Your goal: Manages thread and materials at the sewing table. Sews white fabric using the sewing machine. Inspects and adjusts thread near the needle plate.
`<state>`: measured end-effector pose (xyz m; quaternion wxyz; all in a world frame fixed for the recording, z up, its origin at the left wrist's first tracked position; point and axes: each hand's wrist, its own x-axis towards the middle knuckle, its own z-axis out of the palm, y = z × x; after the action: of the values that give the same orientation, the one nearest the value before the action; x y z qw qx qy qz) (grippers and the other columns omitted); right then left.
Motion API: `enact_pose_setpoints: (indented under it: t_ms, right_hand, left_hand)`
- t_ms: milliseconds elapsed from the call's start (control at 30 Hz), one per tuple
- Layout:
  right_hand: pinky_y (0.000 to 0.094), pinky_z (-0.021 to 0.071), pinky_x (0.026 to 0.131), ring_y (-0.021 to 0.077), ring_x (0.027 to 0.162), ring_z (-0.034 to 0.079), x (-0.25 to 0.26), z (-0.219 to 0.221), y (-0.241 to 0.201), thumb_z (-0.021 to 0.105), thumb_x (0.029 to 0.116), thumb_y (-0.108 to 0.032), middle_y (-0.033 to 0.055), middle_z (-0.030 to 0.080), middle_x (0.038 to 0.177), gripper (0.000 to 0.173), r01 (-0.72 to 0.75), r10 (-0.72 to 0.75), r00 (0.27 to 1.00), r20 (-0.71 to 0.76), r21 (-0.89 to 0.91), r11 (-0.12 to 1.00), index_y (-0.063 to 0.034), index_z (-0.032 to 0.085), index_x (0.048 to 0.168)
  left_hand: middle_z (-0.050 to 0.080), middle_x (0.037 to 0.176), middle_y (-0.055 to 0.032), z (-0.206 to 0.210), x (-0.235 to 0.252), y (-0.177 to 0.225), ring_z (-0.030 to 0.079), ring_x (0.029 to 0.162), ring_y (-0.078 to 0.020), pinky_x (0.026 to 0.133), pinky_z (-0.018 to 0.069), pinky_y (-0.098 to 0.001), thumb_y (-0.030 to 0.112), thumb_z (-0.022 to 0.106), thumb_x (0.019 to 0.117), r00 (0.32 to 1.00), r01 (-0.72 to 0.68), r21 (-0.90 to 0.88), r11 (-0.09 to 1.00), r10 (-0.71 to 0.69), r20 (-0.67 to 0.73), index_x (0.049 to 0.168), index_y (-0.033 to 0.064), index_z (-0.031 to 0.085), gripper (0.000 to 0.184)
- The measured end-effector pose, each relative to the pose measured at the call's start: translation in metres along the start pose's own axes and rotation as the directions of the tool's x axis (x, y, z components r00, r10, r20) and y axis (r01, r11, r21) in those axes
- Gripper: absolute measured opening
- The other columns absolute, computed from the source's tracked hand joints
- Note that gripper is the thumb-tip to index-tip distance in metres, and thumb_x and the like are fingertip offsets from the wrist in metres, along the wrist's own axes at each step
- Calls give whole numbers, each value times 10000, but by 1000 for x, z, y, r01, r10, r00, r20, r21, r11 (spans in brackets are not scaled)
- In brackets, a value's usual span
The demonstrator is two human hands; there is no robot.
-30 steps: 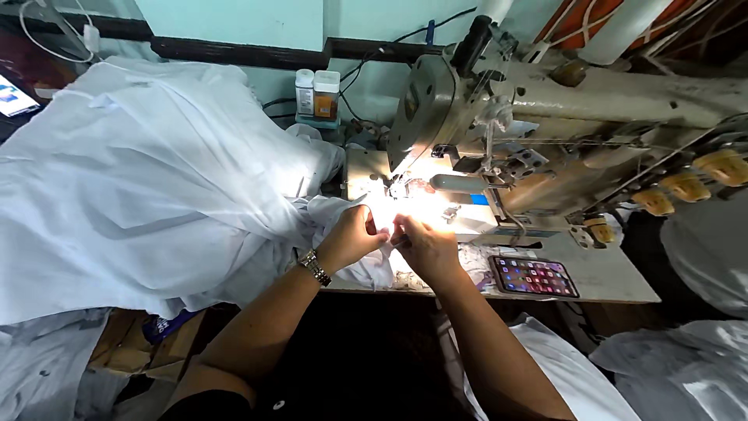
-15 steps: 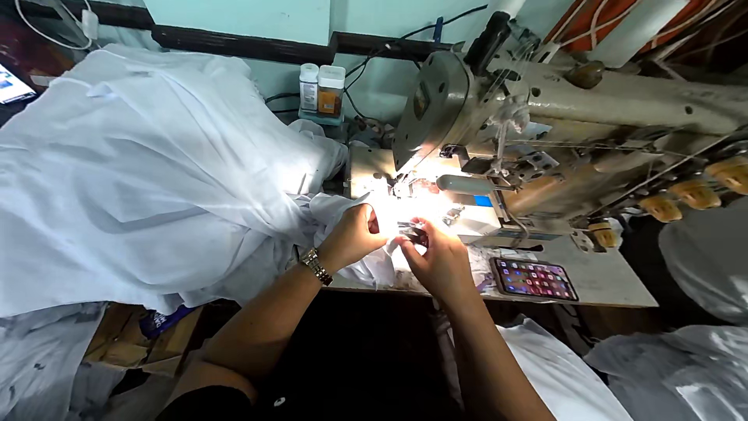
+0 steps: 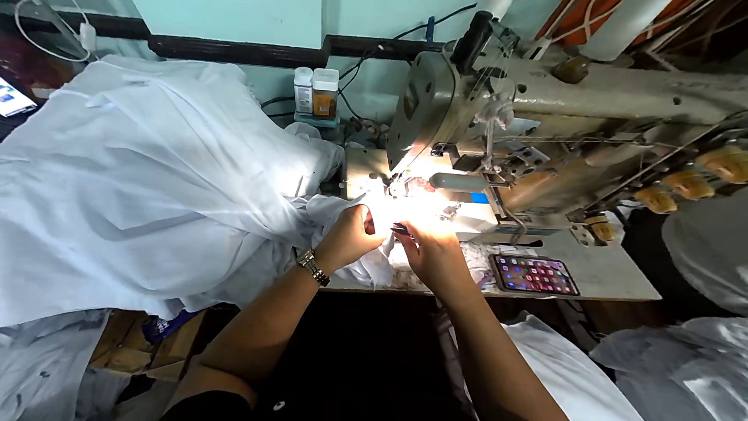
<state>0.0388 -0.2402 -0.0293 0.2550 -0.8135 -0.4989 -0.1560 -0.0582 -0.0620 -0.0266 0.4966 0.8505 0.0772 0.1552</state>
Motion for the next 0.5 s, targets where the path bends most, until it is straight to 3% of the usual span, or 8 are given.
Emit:
enact_pose_setpoints:
  t_ms: [500]
  right_hand:
    - [491,544,653,289,721,685,4,0,6,609,1006,-218,97,698,787,197,67,-67,998,-1,13,998,-87,757,1011]
  left_hand:
    - [570,619,-7,-1,1,3,538,542,-59,540,465,-229,121,777,852,1000,-8,-28,1000,8,0,791,34,564,239]
